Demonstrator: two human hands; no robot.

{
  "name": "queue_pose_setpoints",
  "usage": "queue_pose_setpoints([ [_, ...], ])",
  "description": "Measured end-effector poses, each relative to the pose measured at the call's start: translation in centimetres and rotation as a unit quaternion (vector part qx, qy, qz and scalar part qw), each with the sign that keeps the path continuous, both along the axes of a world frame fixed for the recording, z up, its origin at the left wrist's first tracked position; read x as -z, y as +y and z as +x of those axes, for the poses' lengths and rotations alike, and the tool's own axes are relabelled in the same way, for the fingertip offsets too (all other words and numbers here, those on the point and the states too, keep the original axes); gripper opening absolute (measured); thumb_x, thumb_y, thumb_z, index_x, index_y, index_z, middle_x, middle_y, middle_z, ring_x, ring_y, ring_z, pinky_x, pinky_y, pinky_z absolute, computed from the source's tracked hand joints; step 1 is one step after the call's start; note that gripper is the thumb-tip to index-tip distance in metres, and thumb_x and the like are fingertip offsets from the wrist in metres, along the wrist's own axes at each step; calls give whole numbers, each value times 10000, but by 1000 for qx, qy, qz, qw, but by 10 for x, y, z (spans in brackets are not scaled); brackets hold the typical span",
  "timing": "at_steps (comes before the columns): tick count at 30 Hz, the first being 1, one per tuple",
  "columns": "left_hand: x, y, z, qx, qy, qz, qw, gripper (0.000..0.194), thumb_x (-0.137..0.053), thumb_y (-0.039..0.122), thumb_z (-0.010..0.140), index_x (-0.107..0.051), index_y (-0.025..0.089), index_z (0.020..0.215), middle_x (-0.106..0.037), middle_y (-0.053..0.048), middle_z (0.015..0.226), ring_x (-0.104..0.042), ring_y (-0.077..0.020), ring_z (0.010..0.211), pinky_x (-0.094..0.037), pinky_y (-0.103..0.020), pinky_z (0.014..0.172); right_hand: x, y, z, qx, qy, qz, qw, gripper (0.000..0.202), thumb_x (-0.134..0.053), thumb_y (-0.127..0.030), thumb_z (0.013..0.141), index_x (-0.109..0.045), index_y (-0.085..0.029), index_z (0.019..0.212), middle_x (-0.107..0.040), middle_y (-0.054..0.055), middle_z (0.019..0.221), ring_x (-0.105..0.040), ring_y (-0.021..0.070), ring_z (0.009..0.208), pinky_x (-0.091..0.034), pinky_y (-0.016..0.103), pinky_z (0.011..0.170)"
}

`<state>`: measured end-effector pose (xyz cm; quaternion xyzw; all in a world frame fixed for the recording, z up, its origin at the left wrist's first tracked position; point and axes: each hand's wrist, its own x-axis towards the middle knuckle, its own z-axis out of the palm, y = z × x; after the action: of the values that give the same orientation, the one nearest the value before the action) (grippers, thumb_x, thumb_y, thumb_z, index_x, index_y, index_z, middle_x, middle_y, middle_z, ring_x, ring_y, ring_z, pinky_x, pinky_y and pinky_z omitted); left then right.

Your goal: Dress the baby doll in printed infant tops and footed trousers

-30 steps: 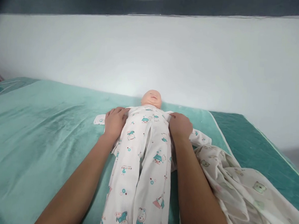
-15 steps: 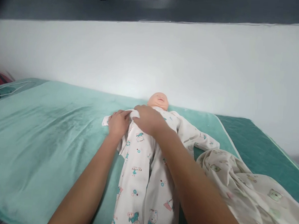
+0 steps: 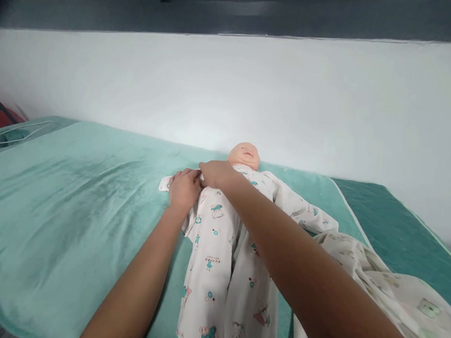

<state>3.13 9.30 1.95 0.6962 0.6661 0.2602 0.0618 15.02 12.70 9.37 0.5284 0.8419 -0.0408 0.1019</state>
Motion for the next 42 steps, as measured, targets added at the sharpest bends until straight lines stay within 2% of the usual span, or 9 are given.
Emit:
queue_pose_setpoints([
  [3, -2, -2, -1, -2, -10, 5, 1000, 378, -401, 218, 961, -683, 300, 1199, -683, -38, 1221, -569, -251, 1155, -382, -412, 1019, -7, -4, 2, -5, -6, -3, 1000, 227, -593, -356, 857, -630, -214, 1030, -714, 71, 950, -640, 225, 773, -351, 305, 601],
  [10, -3, -6, -5, -18, -70, 19, 997, 367, -402, 217, 971, -684, 321, 1182, -667, -34, 1193, -587, -225, 1121, -438, -341, 883, -32, -14, 25, 0, -5, 10, 1000, 269, -571, -388, 882, -682, -310, 1113, -721, 32, 1078, -647, 234, 922, -354, 302, 661],
  [16, 0, -6, -9, -29, -86, -18, 996, 404, -379, 150, 947, -679, 322, 1156, -661, -39, 1156, -628, -218, 1021, -432, -333, 768, -58, -28, 43, 63, -8, 50, 997, 204, -572, -370, 876, -722, -282, 981, -702, 44, 916, -612, 221, 844, -355, 313, 707],
  [24, -4, -7, -14, -33, -41, -78, 996, 333, -443, 84, 864, -637, 279, 1051, -672, -54, 1071, -630, -233, 1011, -419, -328, 769, -68, -39, 50, 83, -2, 73, 994, 191, -578, -384, 883, -698, -242, 925, -679, 57, 845, -594, 209, 789, -319, 304, 662],
  [27, -6, -6, -14, -31, -11, -71, 997, 305, -422, 72, 873, -579, 253, 1062, -665, -66, 1077, -619, -239, 1024, -425, -338, 786, -65, -36, 53, 73, 22, 67, 995, 197, -569, -391, 886, -696, -252, 944, -692, 50, 871, -598, 210, 806, -321, 306, 654],
  [31, -8, -5, -10, -40, 25, -37, 998, 244, -395, 105, 915, -558, 238, 1038, -654, -73, 1110, -578, -261, 1107, -429, -402, 907, -47, -29, 42, 40, 51, 49, 997, 212, -542, -392, 891, -687, -291, 1009, -709, 20, 1002, -615, 200, 838, -327, 297, 628],
  [37, -7, -6, -2, -21, 51, -18, 998, 289, -479, 107, 862, -551, 244, 1106, -638, -72, 1166, -552, -284, 1160, -278, -571, 1127, -24, -18, 19, 26, 31, 32, 999, 287, -562, -364, 882, -668, -287, 1137, -718, 34, 1103, -647, 236, 932, -372, 306, 643],
  [39, -7, -6, -2, -11, 50, -20, 998, 285, -474, 107, 864, -551, 242, 1104, -631, -76, 1179, -557, -282, 1159, -279, -574, 1131, -24, -19, 20, 38, 58, 23, 997, 337, -576, -354, 871, -660, -283, 1189, -715, 40, 1163, -653, 249, 987, -421, 317, 701],
  [42, -7, -4, -3, -24, 49, -22, 998, 280, -451, 97, 870, -557, 236, 1089, -632, -84, 1174, -566, -280, 1157, -308, -557, 1113, -27, -28, 35, 72, 158, 26, 984, 424, -545, -382, 897, -619, -280, 1302, -657, 31, 1333, -608, 263, 1174, -464, 349, 906],
])
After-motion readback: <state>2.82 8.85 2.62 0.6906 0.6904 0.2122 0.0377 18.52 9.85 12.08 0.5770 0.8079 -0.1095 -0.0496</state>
